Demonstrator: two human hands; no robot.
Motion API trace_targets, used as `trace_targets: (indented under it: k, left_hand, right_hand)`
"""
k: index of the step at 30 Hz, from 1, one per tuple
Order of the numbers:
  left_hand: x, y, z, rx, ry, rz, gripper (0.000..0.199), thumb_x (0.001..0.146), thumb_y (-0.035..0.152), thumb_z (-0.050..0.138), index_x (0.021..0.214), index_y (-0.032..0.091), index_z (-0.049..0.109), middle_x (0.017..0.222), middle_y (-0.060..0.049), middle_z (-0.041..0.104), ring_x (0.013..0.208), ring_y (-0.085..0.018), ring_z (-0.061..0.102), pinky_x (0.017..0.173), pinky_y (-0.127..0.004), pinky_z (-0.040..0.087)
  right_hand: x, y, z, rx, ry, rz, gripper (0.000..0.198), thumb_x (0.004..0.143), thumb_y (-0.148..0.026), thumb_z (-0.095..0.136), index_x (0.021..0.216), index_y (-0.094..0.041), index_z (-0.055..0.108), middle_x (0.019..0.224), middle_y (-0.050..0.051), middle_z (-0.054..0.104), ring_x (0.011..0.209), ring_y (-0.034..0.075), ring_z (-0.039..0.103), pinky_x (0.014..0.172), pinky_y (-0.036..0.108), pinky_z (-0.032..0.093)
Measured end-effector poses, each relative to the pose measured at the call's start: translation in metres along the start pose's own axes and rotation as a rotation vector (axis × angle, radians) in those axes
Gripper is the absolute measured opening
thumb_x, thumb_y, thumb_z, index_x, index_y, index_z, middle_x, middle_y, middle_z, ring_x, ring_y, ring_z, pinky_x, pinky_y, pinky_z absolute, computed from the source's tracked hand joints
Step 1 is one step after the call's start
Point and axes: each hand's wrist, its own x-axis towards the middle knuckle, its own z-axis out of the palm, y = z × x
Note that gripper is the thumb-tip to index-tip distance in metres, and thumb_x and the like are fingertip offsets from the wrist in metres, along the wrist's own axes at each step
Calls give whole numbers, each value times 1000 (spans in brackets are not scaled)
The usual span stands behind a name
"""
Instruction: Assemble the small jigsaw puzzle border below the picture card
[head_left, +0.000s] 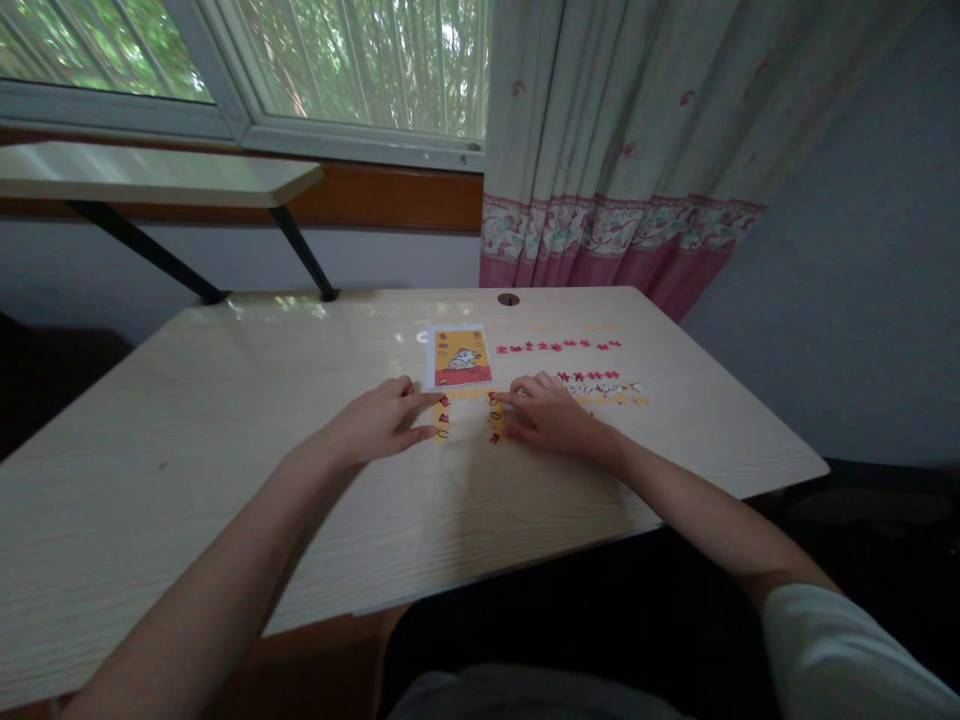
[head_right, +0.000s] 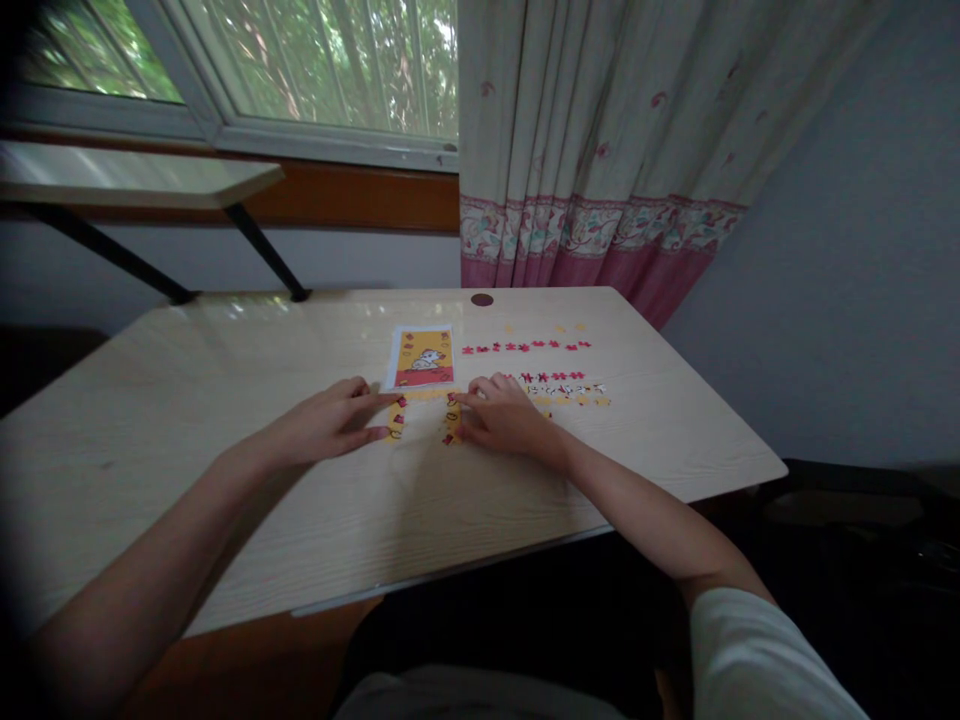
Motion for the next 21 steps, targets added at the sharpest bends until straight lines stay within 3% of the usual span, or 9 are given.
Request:
trace_targets:
  k: [21]
  left_hand:
    - [2, 5, -1, 33, 7, -55, 55, 86, 52, 45, 127, 16, 55, 94, -10, 52, 80, -21, 55, 78, -33, 45]
  right_hand:
    - [4, 6, 7, 36, 15, 1, 54, 87, -50, 51, 130, -18, 53, 113, 13, 56, 97, 25, 44, 86, 38, 33]
